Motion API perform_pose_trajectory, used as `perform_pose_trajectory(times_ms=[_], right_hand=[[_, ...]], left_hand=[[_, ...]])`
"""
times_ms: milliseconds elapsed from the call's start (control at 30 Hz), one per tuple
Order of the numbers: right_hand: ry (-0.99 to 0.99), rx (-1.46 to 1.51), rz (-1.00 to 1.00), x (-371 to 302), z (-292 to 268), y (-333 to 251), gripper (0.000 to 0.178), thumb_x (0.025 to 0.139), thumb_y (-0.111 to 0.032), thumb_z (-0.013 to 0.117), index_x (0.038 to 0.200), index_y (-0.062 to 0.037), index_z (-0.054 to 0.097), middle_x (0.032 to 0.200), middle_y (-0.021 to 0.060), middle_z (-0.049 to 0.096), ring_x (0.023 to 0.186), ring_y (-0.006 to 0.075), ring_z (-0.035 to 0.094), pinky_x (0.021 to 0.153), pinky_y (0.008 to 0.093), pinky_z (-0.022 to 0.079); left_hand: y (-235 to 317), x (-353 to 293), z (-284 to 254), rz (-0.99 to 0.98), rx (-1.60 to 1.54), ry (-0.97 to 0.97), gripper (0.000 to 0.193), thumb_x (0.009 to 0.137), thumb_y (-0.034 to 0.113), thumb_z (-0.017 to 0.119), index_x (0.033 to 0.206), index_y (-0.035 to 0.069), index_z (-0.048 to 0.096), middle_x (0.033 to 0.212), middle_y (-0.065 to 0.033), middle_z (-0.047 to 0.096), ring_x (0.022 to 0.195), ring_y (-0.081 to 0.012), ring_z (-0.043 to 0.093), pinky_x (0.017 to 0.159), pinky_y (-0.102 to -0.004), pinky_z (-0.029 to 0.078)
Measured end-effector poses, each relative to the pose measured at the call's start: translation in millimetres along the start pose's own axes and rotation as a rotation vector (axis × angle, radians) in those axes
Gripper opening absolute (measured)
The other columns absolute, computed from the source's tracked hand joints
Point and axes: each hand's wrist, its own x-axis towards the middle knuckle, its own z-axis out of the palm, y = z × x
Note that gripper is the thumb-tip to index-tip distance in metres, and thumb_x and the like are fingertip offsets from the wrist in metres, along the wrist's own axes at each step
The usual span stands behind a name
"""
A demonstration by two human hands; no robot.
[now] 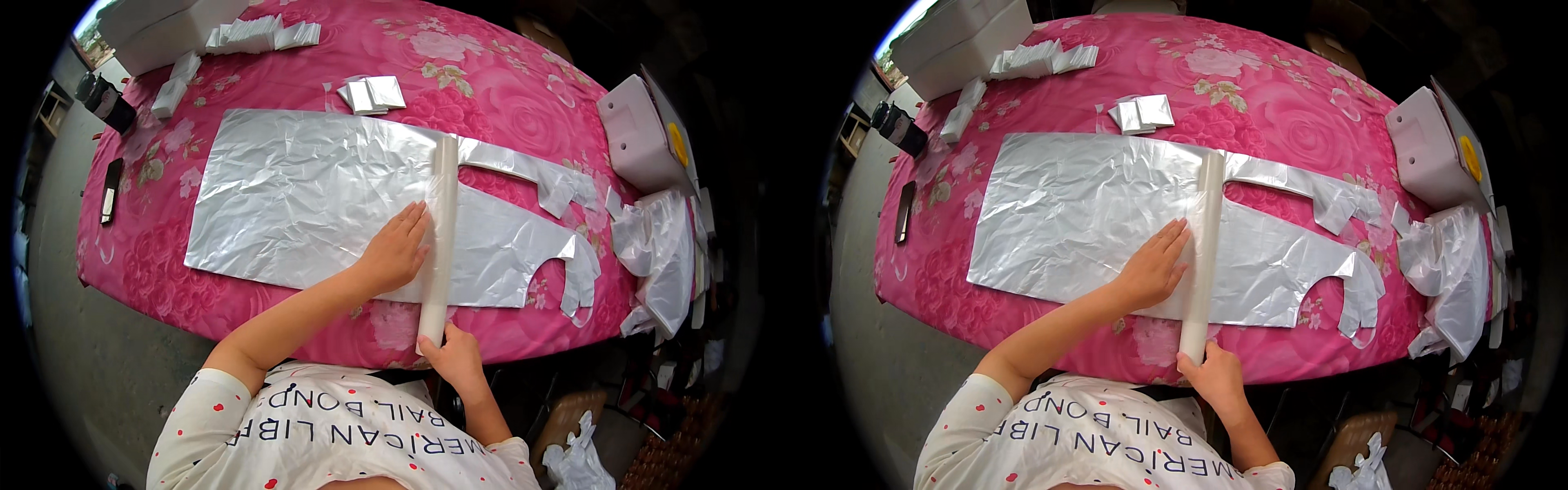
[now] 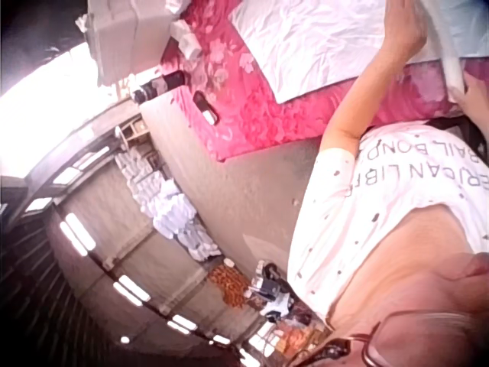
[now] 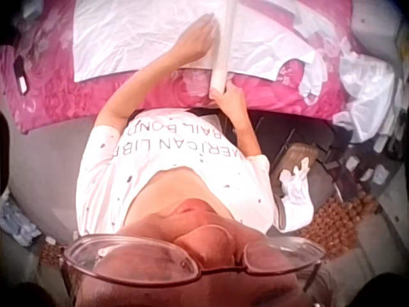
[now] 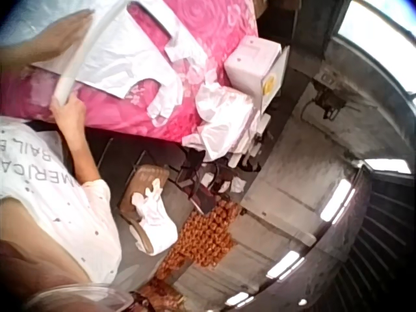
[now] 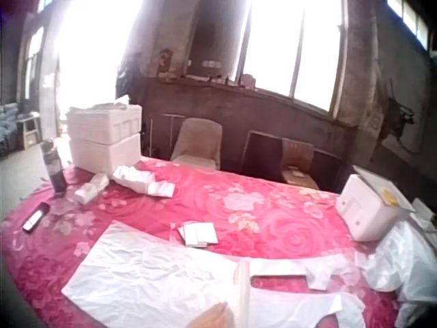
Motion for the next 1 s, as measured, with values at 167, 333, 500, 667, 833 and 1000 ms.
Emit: perform_pose_trajectory(times_ms=[167,333,500,667,833,1000], right_hand=[[-0.181,0.123,0.041,8,-11,9,0.050,0.074,-0.043,0.067,0.087,0.0051,0.063,0.073,0.0178,0.065,0.068,0.0291,0.065,0.063,0.0358,0.050],[-0.113,0.164,-0.112,75,-45,-9,0.038,0.085,-0.032,0.062,0.088,0.0056,0.062,0.071,0.0088,0.064,0.063,0.0118,0.061,0.057,0.0246,0.047],[-0.153,0.692,-0.097,185,-68,-32,0.036,0.091,-0.035,0.052,0.086,-0.0013,0.062,0.080,0.0036,0.063,0.070,0.0109,0.058,0.065,0.0239,0.047],[-0.059,1.328,-0.147,255,-69,-43,0.028,0.092,-0.029,0.049,0.099,-0.0023,0.057,0.095,0.0046,0.060,0.090,0.0157,0.058,0.079,0.0276,0.047],[0.180,1.963,-0.234,283,-78,-29,0.027,0.092,-0.021,0.045,0.108,-0.0008,0.053,0.103,0.0085,0.061,0.097,0.0245,0.057,0.089,0.0375,0.045],[0.431,2.021,-0.552,295,-164,53,0.025,0.093,-0.019,0.040,0.107,-0.0020,0.053,0.110,0.0096,0.060,0.103,0.0258,0.056,0.089,0.0401,0.046]], left_hand=[[-6,-4,15,0.037,0.171,-0.096,0.058,0.085,0.020,0.041,0.134,-0.008,0.028,0.141,-0.0226,0.027,0.133,-0.0340,0.024,0.110,-0.0427,0.017],[-8,-6,16,0.037,0.294,-0.128,0.063,0.083,0.024,0.036,0.134,-0.010,0.026,0.142,-0.0240,0.025,0.135,-0.0337,0.021,0.111,-0.0422,0.014],[-5,-3,16,0.050,0.291,-0.135,0.063,0.081,0.023,0.036,0.134,-0.011,0.025,0.142,-0.0248,0.025,0.135,-0.0346,0.020,0.111,-0.0421,0.013],[-5,-3,17,0.056,0.301,-0.133,0.063,0.081,0.022,0.036,0.134,-0.011,0.026,0.142,-0.0242,0.025,0.135,-0.0345,0.020,0.111,-0.0422,0.013],[-6,-4,15,0.039,0.310,-0.142,0.063,0.081,0.022,0.037,0.134,-0.011,0.026,0.142,-0.0237,0.026,0.135,-0.0342,0.020,0.111,-0.0421,0.013],[-5,-4,15,0.035,0.275,-0.145,0.063,0.081,0.021,0.036,0.134,-0.011,0.025,0.142,-0.0243,0.025,0.135,-0.0344,0.020,0.111,-0.0422,0.013]])
